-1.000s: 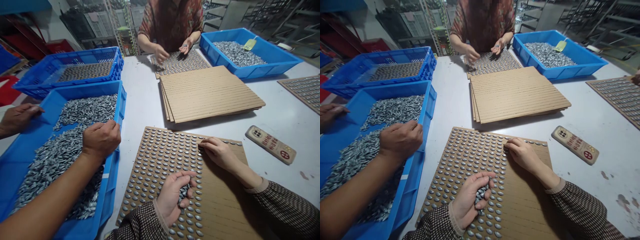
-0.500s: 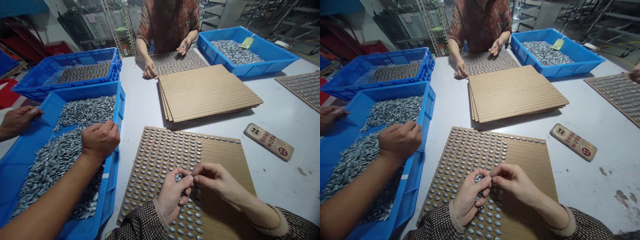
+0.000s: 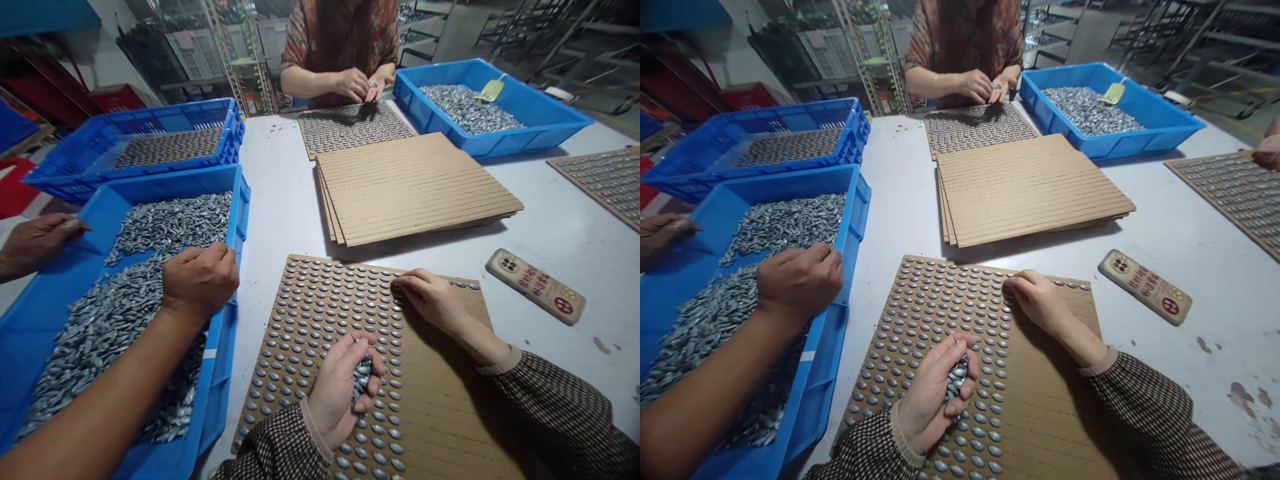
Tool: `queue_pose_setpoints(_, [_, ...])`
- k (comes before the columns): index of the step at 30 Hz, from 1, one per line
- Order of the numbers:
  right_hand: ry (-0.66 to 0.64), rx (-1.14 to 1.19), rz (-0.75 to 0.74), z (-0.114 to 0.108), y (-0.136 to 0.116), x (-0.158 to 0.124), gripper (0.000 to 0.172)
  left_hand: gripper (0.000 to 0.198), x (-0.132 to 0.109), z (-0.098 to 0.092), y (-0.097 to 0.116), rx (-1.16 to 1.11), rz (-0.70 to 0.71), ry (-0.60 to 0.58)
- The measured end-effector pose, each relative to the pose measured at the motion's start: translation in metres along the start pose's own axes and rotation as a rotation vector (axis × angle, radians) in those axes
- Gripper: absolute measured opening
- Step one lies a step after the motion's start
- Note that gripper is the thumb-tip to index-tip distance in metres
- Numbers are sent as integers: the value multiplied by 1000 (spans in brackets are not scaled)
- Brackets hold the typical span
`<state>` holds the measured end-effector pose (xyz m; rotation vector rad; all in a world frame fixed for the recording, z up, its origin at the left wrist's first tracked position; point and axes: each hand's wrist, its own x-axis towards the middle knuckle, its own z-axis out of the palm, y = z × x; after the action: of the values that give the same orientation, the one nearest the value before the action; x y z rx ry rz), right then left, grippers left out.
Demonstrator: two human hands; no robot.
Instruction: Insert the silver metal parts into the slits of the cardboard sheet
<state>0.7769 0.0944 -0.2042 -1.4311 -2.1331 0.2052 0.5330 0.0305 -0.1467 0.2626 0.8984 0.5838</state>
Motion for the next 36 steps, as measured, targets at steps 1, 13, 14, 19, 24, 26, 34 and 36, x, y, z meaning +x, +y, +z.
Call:
queue_pose_setpoints(1, [-7, -28, -15, 2, 1, 0, 24, 19, 0, 0, -1, 7, -2, -3])
queue_pose_setpoints(13, [-68, -169, -51, -8, -1, -1, 27, 36, 1, -1, -2, 18, -50, -1])
queue_pose_setpoints(14, [-45, -132, -30, -11, -8, -1, 26, 37, 1, -1, -2, 37, -55, -4])
queue_pose_setpoints(19, [-193, 364, 23, -30, -67, -11, 25, 40, 1, 3, -2, 89, -58, -47])
queue_pose_setpoints(24, [-398, 627, 126, -34, -100, -21, 22, 38, 0, 4, -4, 155, -24, -129])
queue_pose_setpoints(26, [-415, 673, 158, -32, -99, -23, 20, 38, 0, 3, -5, 166, -41, -134])
queue_pose_setpoints(34, [-291, 743, 253, -30, -96, -35, 16, 25, 4, 0, -10, 225, 17, -26])
queue_pose_setpoints(36, [-253, 791, 345, -26, -102, -38, 13, 24, 4, 0, -11, 236, 19, -26])
